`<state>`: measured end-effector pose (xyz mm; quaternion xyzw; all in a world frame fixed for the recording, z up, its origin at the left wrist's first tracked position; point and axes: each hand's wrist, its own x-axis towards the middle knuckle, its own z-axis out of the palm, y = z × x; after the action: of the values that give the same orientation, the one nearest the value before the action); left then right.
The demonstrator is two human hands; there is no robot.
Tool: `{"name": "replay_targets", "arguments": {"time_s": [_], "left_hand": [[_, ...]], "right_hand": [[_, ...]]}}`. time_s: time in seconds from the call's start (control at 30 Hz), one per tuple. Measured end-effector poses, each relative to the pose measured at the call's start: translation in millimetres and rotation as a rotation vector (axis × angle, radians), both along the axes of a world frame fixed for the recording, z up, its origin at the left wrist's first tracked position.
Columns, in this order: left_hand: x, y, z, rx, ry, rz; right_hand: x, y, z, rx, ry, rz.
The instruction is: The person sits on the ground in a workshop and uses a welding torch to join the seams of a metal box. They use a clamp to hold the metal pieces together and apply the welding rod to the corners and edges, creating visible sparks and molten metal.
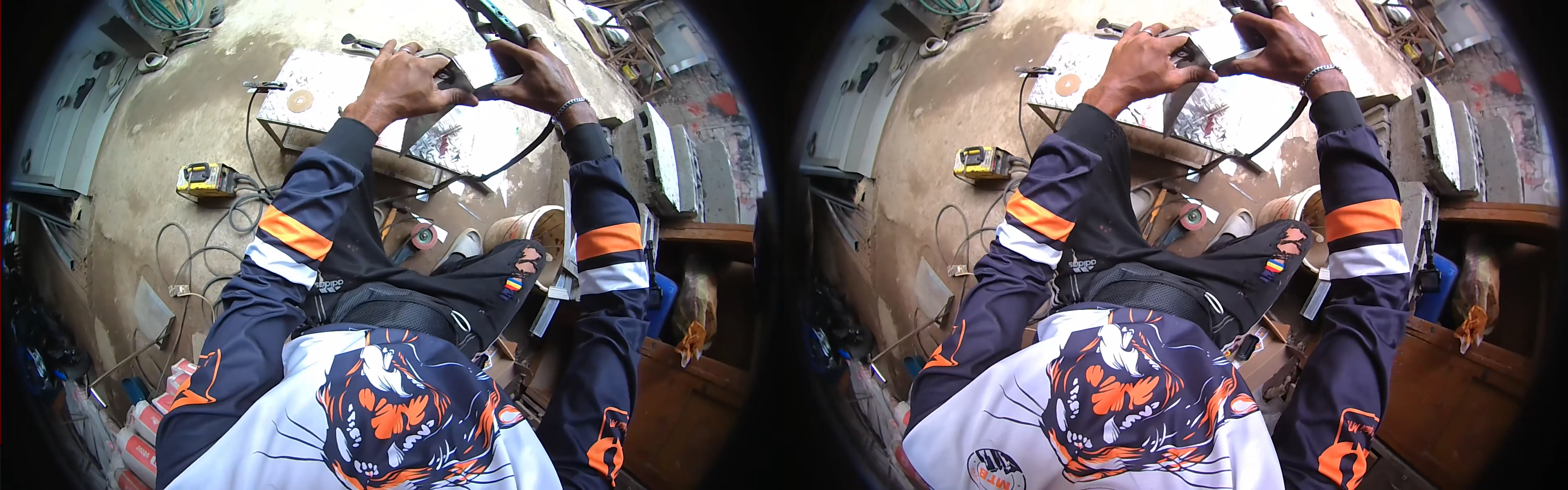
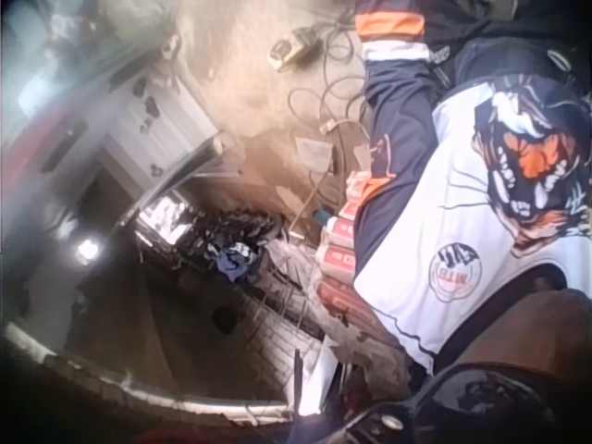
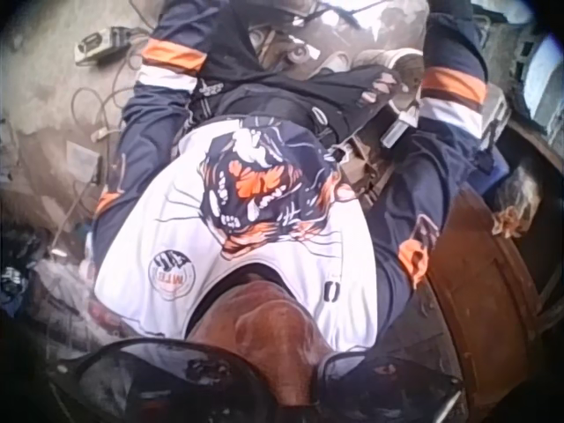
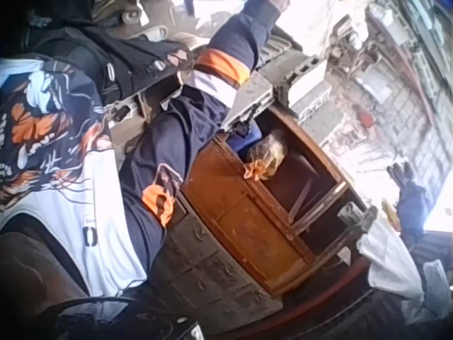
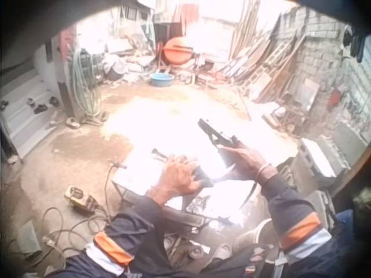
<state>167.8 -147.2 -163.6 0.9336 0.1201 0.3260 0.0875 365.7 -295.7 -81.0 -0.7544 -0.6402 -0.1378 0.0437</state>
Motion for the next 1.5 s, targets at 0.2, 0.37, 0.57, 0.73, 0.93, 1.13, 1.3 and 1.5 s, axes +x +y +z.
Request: {"name": "replay_targets", "arguments": {"time_s": [0.2, 0.37, 0.57, 0.73, 0.93, 1.13, 1.3, 1.5], "left_hand": [[5.0, 9.5, 8.5, -0.016, 0.077, -0.057], [6.0, 3.3, 9.1, -0.054, 0.05, -0.035], [5.4, -2.0, 0.3, -0.033, -0.078, 0.002], [8.5, 2.2, -2.0, 0.054, -0.049, 0.035], [9.6, -0.2, 3.0, 0.022, -0.066, 0.015], [9.1, 0.8, 6.6, -0.105, 0.077, 0.025], [9.3, 1.2, 3.9, -0.088, 0.027, 0.032], [8.3, 4.5, 2.5, -0.169, 0.007, 0.04]], "right_hand": [[-0.3, -2.1, 0.8, 0.017, -0.014, -0.025], [-3.1, -3.1, -0.4, 0.025, -0.021, -0.051], [-11.4, -3.2, 6.4, 0.011, 0.026, -0.061], [-11.4, -4.8, 2.1, 0.057, 0.016, -0.046], [-8.1, -3.8, 2.7, 0.045, 0.032, -0.062], [-8.2, -1.4, 2.1, 0.045, 0.026, -0.066], [-12.6, 0.3, 6.7, 0.012, 0.016, -0.069], [-13.6, 1.9, 7.5, 0.002, 0.027, -0.084]]}}
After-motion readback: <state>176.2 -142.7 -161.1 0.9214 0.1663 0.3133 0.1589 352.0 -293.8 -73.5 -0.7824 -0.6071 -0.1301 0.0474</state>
